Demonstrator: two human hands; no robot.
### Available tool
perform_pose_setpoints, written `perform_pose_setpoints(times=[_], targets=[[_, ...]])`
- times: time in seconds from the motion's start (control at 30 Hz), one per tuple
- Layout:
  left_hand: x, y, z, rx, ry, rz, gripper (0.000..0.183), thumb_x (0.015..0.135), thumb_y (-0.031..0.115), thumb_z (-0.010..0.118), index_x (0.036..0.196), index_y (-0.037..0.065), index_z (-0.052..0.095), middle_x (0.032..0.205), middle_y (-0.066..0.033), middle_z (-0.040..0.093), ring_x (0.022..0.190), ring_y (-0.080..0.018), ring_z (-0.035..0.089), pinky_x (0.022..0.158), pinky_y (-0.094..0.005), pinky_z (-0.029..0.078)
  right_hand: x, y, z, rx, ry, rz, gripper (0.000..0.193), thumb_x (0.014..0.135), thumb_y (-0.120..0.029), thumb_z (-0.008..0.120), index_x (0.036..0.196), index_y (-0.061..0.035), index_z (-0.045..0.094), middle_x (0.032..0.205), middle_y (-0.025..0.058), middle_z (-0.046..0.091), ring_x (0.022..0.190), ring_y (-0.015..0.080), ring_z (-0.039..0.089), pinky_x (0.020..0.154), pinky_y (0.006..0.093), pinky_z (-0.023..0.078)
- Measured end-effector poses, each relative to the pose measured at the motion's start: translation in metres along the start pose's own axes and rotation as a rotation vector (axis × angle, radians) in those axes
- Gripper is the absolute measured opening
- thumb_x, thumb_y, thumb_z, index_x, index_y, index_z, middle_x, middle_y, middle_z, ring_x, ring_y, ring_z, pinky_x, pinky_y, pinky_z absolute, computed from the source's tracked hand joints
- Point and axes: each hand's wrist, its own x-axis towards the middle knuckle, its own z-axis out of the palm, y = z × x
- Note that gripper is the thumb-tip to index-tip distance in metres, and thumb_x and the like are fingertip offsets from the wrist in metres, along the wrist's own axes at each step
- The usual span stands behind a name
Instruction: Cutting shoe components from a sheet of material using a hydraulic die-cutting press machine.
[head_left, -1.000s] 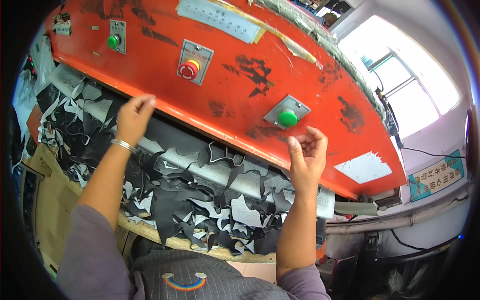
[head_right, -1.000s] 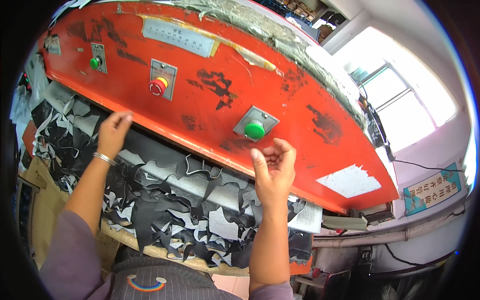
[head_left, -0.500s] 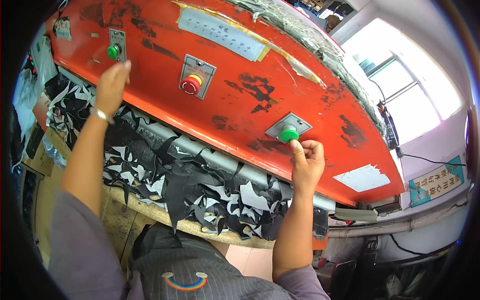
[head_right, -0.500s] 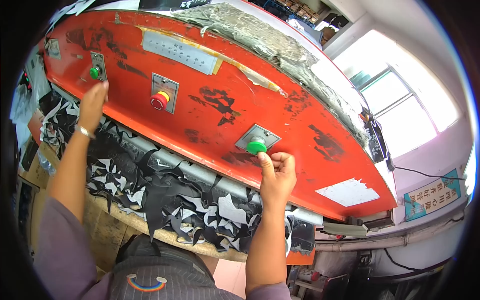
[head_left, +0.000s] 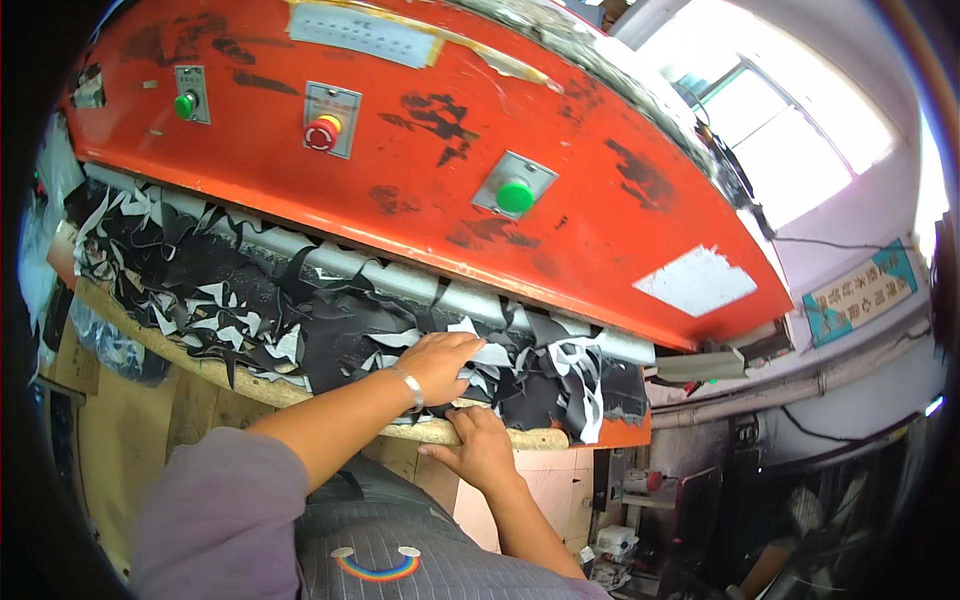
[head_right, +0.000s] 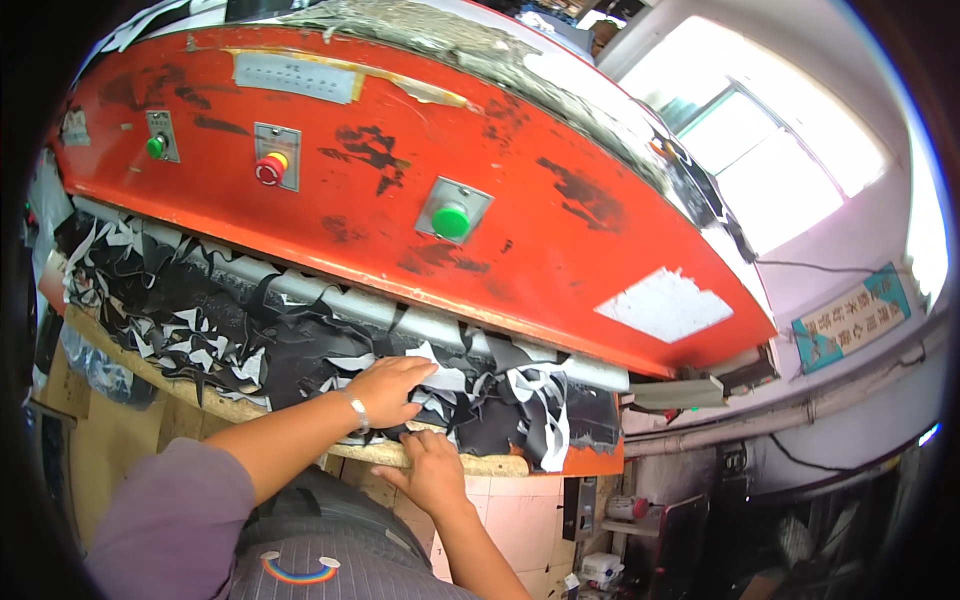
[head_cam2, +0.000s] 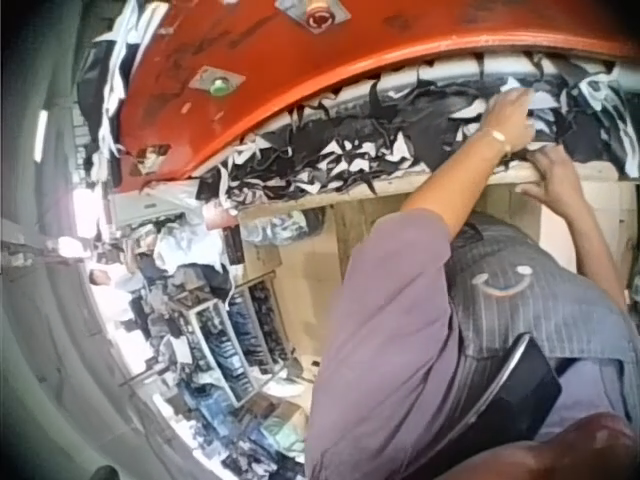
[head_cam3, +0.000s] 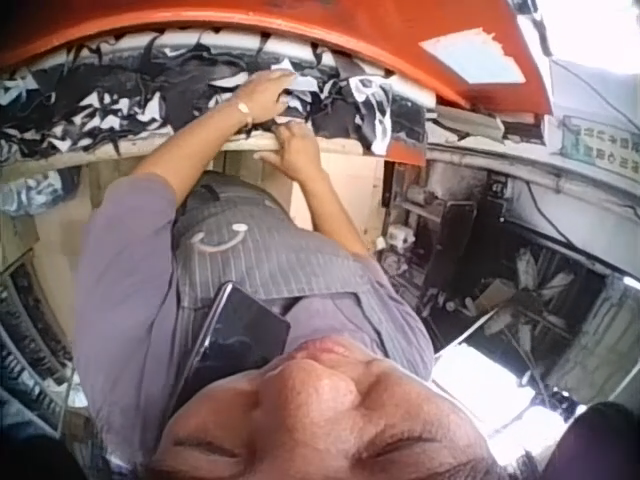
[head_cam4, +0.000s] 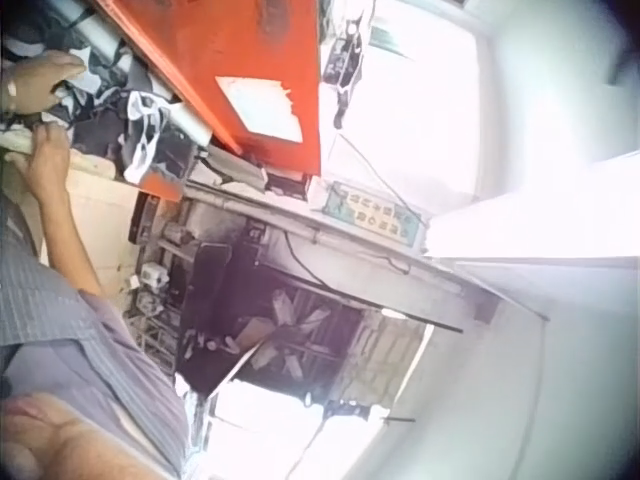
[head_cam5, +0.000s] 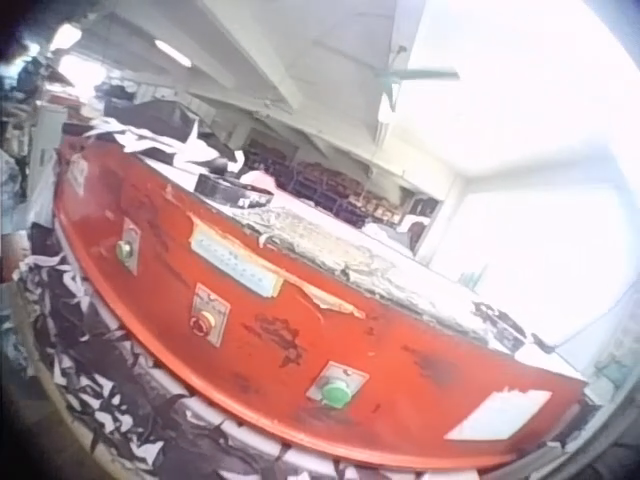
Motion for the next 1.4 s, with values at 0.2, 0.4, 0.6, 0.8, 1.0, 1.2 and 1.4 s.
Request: perform_pose_setpoints(times=[0.2,0.4,0.6,0.8,1.0,1.2,1.4], targets=[[0.033,0.027,0.018,0.065,-0.216,-0.116,0.025,0.087,0.021,0.059,0.107,0.008,0.065,0.101,-0.0134,0.066,0.097,-0.0304,0.061,0.096,-0.0409,0.042,0.001,0.004,-0.002,0.063,0.039,0.057,0.058,0.062,-0.046,0.08,0.096,-0.0008,0.068,0.086,0.0137,0.058,0.083,0.0306,0.057,0.075,0.0402,0.047],[0.018,0.038,-0.039,-0.363,0.071,-0.06,0.028,0.089,0.024,0.057,0.104,0.001,0.064,0.093,-0.0202,0.065,0.088,-0.0391,0.061,0.076,-0.0407,0.049,0.004,0.011,-0.01,0.058,-0.04,0.006,0.053,0.069,-0.044,0.076,0.099,-0.0013,0.067,0.089,0.0145,0.06,0.086,0.0316,0.059,0.077,0.0392,0.047],[-0.033,-0.007,-0.106,-0.761,-0.317,-0.258,0.024,0.09,0.016,0.065,0.106,-0.001,0.065,0.095,-0.0035,0.067,0.086,-0.0067,0.058,0.078,-0.0251,0.048,0.032,0.035,-0.068,0.328,-0.51,0.037,0.051,0.075,-0.039,0.077,0.108,-0.0009,0.066,0.09,0.0167,0.066,0.082,0.0306,0.064,0.073,0.037,0.051],[-0.063,-0.043,-0.109,-0.78,-0.073,-0.525,0.015,0.086,0.005,0.063,0.1,0.001,0.062,0.091,-0.0017,0.066,0.084,-0.0079,0.059,0.077,-0.0247,0.048,0.157,0.058,-0.078,0.296,-0.014,-0.023,0.061,0.081,-0.042,0.07,0.12,0.0032,0.058,0.118,0.0235,0.061,0.11,0.0357,0.059,0.092,0.0388,0.047],[-0.034,-0.072,-0.1,-0.729,0.366,-0.651,0.02,0.073,-0.005,0.054,0.091,0.002,0.061,0.084,-0.001,0.061,0.079,-0.0096,0.055,0.073,-0.0245,0.046,0.264,0.031,-0.034,-0.09,-0.225,0.255,0.085,0.077,-0.068,0.06,0.121,0.0048,0.053,0.122,0.0241,0.058,0.117,0.0352,0.054,0.099,0.0517,0.037],[0.04,-0.11,-0.101,-1.097,0.512,-0.626,0.032,0.081,0.008,0.055,0.111,-0.004,0.057,0.097,-0.0094,0.062,0.086,-0.0142,0.058,0.077,-0.0257,0.048,0.267,0.035,-0.023,-0.094,-0.229,0.252,0.078,0.068,-0.058,0.069,0.113,0.0033,0.054,0.099,0.0205,0.068,0.099,0.0344,0.065,0.094,0.0513,0.038],[0.099,-0.119,-0.059,-0.965,0.205,-0.569,0.048,0.097,0.042,0.048,0.123,0.001,0.052,0.1,-0.0092,0.063,0.088,-0.0138,0.06,0.078,-0.0274,0.05,0.233,0.071,-0.012,0.879,-0.114,0.295,0.054,0.075,-0.027,0.069,0.116,0.0025,0.049,0.099,0.0133,0.065,0.091,0.0197,0.063,0.087,0.0329,0.046]])
